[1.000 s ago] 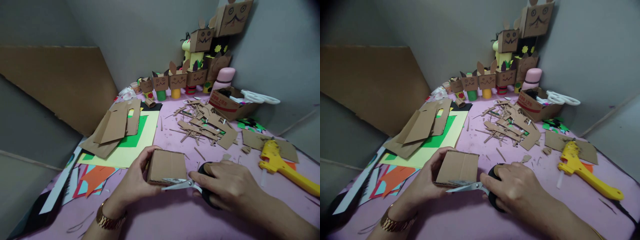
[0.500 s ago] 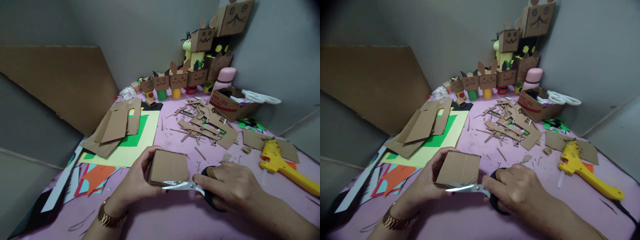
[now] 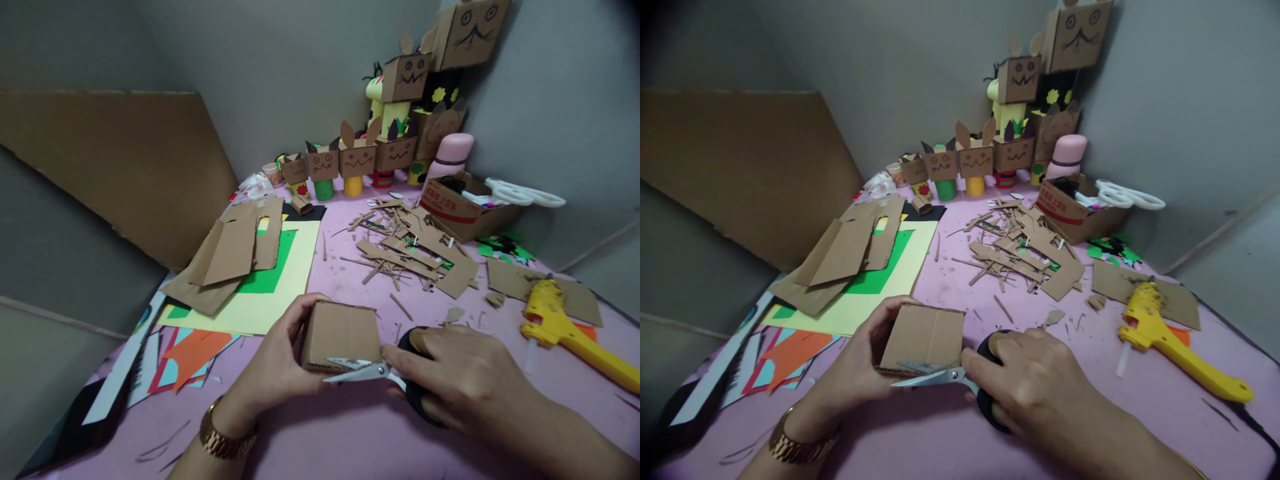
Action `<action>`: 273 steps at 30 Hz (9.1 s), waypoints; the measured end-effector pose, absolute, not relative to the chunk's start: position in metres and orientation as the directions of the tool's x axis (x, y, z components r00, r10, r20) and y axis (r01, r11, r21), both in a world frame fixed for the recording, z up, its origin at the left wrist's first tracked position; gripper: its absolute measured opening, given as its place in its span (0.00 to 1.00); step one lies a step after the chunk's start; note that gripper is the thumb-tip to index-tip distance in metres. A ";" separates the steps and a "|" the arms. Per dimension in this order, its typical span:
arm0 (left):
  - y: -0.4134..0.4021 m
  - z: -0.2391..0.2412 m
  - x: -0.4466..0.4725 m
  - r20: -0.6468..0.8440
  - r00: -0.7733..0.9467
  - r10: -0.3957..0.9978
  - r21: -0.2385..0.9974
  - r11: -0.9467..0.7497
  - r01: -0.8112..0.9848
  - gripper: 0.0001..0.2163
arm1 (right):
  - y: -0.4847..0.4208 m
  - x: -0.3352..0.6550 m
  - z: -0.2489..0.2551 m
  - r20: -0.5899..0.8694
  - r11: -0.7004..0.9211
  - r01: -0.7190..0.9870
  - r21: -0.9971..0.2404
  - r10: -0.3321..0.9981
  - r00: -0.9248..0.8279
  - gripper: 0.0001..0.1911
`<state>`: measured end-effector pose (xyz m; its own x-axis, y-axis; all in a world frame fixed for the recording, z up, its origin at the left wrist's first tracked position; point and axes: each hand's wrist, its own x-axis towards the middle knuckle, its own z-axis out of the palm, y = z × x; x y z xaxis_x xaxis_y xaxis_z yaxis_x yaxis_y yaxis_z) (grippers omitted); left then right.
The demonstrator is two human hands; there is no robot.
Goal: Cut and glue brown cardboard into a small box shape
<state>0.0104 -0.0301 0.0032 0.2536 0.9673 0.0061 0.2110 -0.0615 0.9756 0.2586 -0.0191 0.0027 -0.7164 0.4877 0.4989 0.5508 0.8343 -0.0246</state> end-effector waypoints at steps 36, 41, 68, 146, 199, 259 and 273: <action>-0.030 -0.002 0.013 0.029 0.265 0.964 0.957 -0.104 0.272 0.35 | -0.023 0.250 0.005 0.529 0.799 0.600 0.048 0.489 -0.694 0.11; -0.030 -0.004 0.013 0.039 0.276 0.960 0.960 -0.112 0.255 0.36 | -0.022 0.253 0.001 0.560 0.804 0.587 0.092 0.446 -0.699 0.10; -0.033 0.001 0.016 0.084 0.283 0.955 0.909 -0.190 0.372 0.35 | -0.028 0.246 -0.002 0.599 0.776 0.622 0.100 0.452 -0.661 0.12; -0.033 0.008 0.009 0.101 0.226 0.969 0.944 -0.165 0.286 0.32 | -0.013 0.259 0.005 0.513 0.754 0.656 0.024 0.554 -0.655 0.17; -0.031 -0.007 0.013 0.714 0.000 0.700 0.515 -0.525 0.678 0.32 | -0.010 0.247 -0.008 0.321 0.701 0.434 -0.566 0.672 -0.667 0.26; -0.035 0.007 0.018 -0.099 0.318 0.943 0.963 0.171 -0.208 0.32 | -0.017 0.243 0.065 0.072 0.697 0.572 -0.432 0.659 -0.749 0.22; -0.037 0.006 0.019 -0.138 0.352 0.926 0.923 0.249 -0.292 0.32 | -0.018 0.247 0.055 0.275 0.814 0.420 -0.401 0.545 -0.792 0.16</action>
<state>0.0187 -0.0366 0.0058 0.3517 0.9259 -0.1382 -0.2924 0.2489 0.9233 0.2465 -0.0176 0.0552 -0.7922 0.5448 0.2751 0.4203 0.8138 -0.4014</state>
